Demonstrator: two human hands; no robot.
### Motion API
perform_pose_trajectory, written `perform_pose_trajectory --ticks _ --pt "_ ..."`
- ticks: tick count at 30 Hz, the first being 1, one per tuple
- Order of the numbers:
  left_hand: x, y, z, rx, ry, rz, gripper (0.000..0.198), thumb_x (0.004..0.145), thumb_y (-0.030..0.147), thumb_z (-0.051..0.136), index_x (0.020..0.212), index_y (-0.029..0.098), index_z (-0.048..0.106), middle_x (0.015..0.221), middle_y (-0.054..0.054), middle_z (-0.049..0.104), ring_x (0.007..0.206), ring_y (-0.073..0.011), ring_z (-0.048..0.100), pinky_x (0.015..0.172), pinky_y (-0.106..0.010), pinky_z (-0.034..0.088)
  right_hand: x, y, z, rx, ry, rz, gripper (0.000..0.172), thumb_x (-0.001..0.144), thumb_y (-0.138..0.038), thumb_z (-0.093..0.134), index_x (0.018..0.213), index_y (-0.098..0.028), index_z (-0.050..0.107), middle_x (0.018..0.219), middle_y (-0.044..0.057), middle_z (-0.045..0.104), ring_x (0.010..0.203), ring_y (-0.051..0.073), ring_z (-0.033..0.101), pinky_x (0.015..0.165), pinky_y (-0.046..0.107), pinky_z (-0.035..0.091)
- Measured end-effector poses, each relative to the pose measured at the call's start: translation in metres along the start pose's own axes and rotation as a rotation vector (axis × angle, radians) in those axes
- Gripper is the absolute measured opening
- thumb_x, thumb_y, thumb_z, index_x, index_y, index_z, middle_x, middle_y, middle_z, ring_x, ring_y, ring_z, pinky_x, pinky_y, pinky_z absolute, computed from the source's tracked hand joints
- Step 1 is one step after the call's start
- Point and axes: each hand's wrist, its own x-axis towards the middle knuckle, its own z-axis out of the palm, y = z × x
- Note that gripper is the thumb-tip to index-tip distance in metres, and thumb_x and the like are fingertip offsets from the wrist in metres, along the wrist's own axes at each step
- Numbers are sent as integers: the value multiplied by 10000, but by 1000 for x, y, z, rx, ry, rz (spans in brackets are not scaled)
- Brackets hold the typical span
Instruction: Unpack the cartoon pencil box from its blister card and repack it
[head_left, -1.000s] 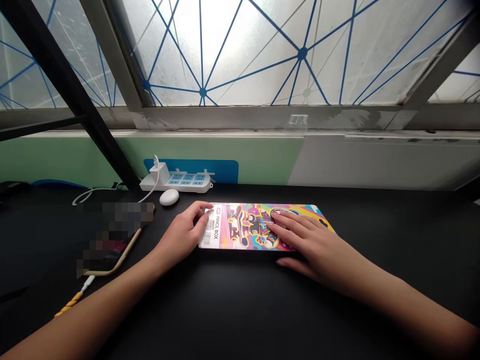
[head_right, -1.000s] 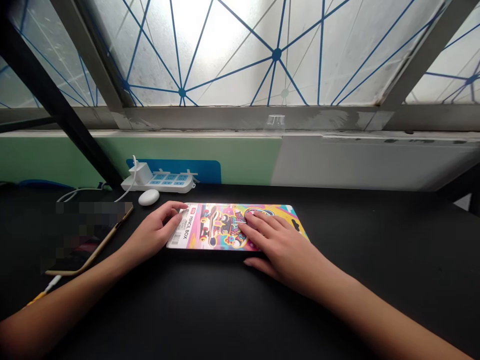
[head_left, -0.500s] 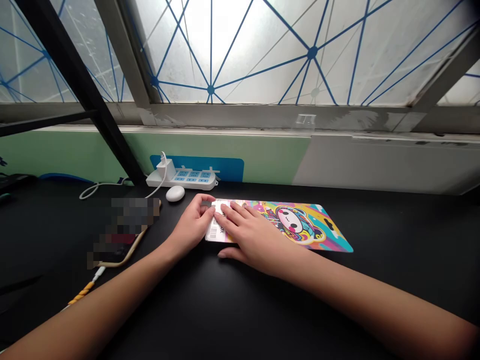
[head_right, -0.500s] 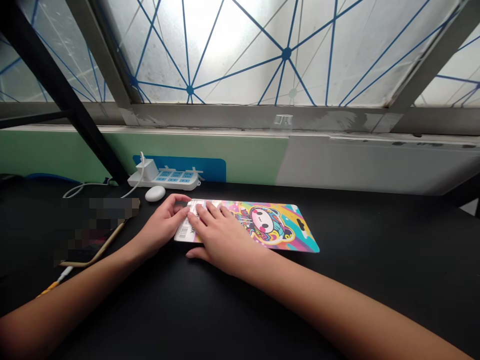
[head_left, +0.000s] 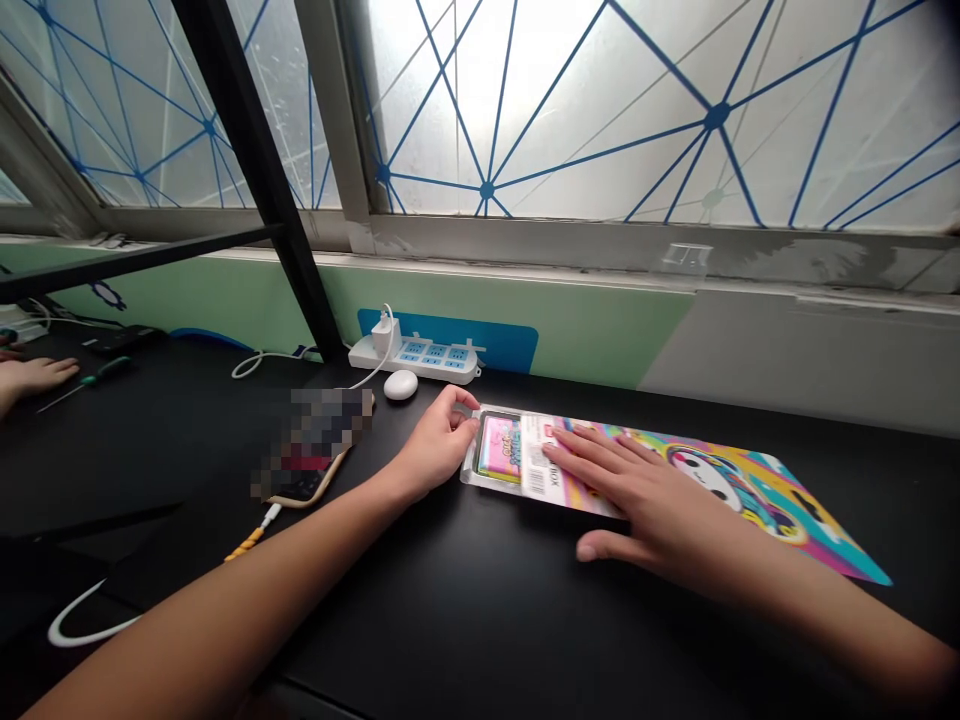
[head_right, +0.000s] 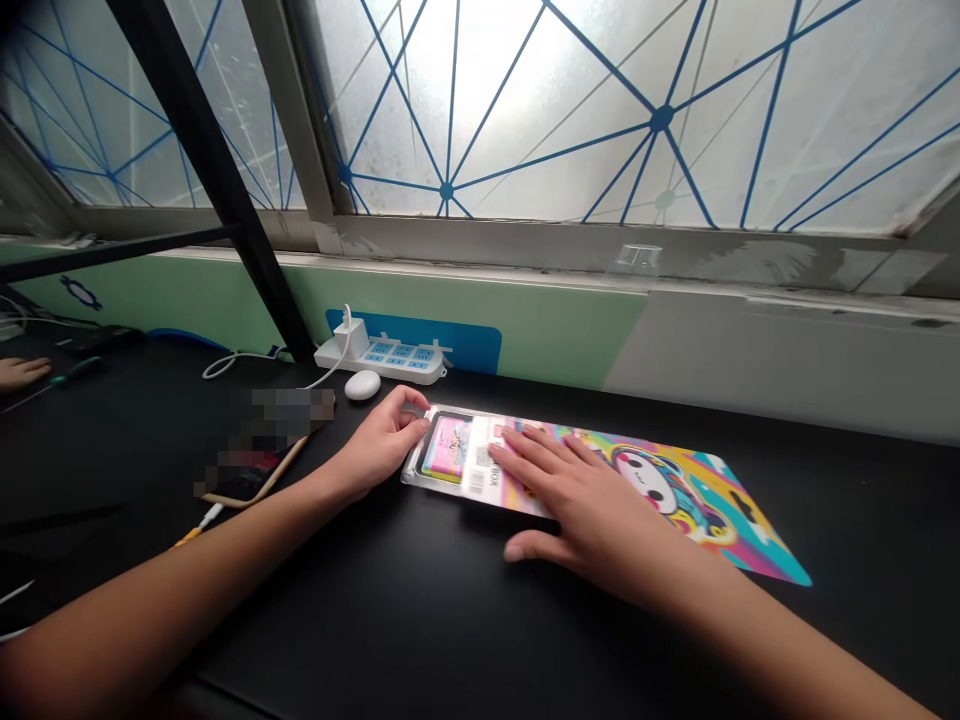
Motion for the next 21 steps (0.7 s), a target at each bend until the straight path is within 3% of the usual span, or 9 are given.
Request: perform_pose_trajectory --ticks 4,7,12,15,18,21 --pt "3 1 -5 37 11 11 134 922 243 537 1047 242 488 672 52 561 549 -130 560 477 -189 388 -44 34 5 0 30 62 801 959 -621 569 1636 -468 169 1693 15 307 1532 403 293 1163 718 338" --pt "6 2 -11 93 22 27 156 904 251 548 1052 243 497 647 65 528 500 -115 490 450 -184 349 -65 46 6 7 48 106 697 1005 -554 512 1626 -480 203 1682 -3 337 1536 381 294 1176 717 309" --pt "10 6 -30 264 24 61 160 860 266 592 1015 224 594 585 71 459 480 -116 401 439 -193 296 -72 49 2 52 35 138 660 993 -523 539 1610 -420 330 1675 18 359 1539 369 299 1198 656 325" --pt "10 11 -40 378 4 76 144 839 291 617 929 207 692 569 52 444 476 -118 377 437 -206 252 -75 54 2 59 42 103 668 986 -341 533 1618 -397 325 1679 29 351 1538 348 311 1191 637 354" --pt "9 14 -45 466 -3 88 214 846 319 608 966 219 753 585 36 474 470 -124 375 436 -221 233 -81 61 4 53 79 67 739 944 -157 475 1619 -409 312 1671 10 372 1538 315 317 1201 634 344" --pt "10 15 -51 545 -2 101 294 844 342 606 1036 231 799 660 4 556 514 -141 439 463 -232 282 -86 65 3 46 105 70 738 941 -106 438 1600 -427 352 1650 -12 411 1523 296 354 1199 615 365"
